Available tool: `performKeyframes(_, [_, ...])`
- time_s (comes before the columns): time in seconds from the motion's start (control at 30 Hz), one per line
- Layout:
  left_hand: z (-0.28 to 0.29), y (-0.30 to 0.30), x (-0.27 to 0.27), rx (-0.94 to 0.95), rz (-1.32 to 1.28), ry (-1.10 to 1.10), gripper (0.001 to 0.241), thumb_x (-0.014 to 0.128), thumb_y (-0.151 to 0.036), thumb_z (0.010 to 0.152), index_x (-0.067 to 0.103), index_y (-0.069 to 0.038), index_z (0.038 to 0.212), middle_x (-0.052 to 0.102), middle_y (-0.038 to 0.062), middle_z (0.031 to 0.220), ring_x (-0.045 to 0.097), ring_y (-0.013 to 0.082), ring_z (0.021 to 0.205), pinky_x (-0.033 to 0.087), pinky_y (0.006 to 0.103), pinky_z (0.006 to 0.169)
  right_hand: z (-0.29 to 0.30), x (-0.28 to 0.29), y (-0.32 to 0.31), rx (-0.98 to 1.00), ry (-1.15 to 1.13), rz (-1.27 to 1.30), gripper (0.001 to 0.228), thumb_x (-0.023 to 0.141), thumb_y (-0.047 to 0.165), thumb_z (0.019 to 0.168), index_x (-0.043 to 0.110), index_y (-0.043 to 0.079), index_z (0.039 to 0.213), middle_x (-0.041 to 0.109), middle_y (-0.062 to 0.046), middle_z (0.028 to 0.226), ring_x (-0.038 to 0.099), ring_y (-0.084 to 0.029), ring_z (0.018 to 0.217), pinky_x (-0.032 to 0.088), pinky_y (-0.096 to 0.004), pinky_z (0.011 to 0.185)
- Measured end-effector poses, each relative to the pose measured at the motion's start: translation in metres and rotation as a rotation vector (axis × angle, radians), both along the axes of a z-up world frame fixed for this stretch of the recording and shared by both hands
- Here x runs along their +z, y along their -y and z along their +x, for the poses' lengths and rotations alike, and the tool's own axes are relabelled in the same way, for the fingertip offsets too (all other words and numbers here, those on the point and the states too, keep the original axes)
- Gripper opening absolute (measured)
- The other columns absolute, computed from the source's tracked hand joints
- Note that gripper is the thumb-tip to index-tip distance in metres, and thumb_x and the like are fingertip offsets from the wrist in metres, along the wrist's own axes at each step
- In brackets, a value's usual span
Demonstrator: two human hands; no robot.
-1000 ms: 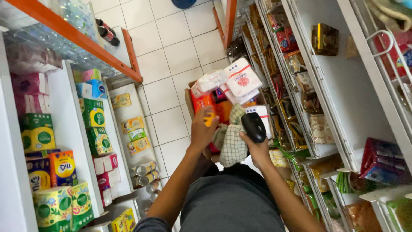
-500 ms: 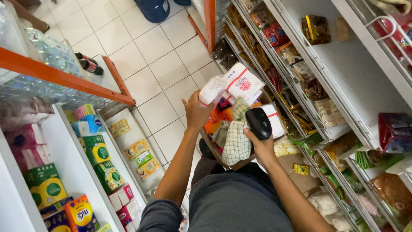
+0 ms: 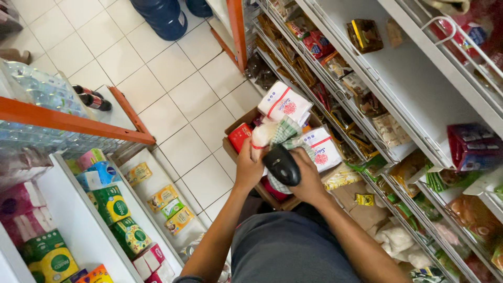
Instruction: The person uses a handheld scanner to scan the barcodes of multiple packages of cotton pads and tissue boxes, placing them into a cardboard box and onto retail shelves.
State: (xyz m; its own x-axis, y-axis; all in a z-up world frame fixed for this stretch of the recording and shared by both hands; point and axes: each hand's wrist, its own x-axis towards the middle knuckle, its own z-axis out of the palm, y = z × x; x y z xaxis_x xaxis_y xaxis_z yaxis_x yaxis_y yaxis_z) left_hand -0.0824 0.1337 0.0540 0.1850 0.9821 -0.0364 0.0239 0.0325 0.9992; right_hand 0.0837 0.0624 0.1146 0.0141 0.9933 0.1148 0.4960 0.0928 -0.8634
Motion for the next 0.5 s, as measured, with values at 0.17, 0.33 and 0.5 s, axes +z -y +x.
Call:
performKeyframes(0.17, [-0.015, -0.005, 0.016, -0.146, -0.165, 0.14, 0.047, 0.074, -0.019, 0.093, 0.055, -0.002, 0.133, 0.069, 0.009, 0.12, 0.065, 0.0149, 0.11, 0.053, 0.0319, 0.095, 0.041, -0.017, 0.0, -0.281, -0.037, -0.075, 0.053, 0.082, 0.004, 0.073, 0.063, 0.002, 0.122, 0.069, -0.014, 0.111, 0.068, -0.028, 0.1, 0.053, -0.037, 0.089])
performKeyframes(0.33, [-0.019, -0.003, 0.042, -0.309, 0.104, -0.316, 0.059, 0.083, -0.03, 0.082, 0.061, -0.002, 0.129, 0.074, 0.014, 0.112, 0.073, 0.0219, 0.103, 0.056, 0.0341, 0.091, 0.077, -0.012, 0.011, -0.369, -0.273, -0.189, 0.036, 0.083, 0.01, 0.085, 0.07, 0.003, 0.119, 0.077, -0.008, 0.106, 0.07, -0.016, 0.091, 0.057, -0.032, 0.084])
performKeyframes(0.5, [-0.004, 0.006, 0.043, -0.372, 0.299, -0.253, 0.061, 0.085, -0.028, 0.08, 0.062, -0.001, 0.131, 0.072, 0.017, 0.122, 0.071, 0.029, 0.113, 0.054, 0.0372, 0.096, 0.071, -0.001, 0.023, -0.193, -0.259, -0.265, 0.041, 0.085, 0.007, 0.077, 0.068, 0.004, 0.115, 0.077, -0.006, 0.101, 0.071, -0.013, 0.089, 0.056, -0.03, 0.082])
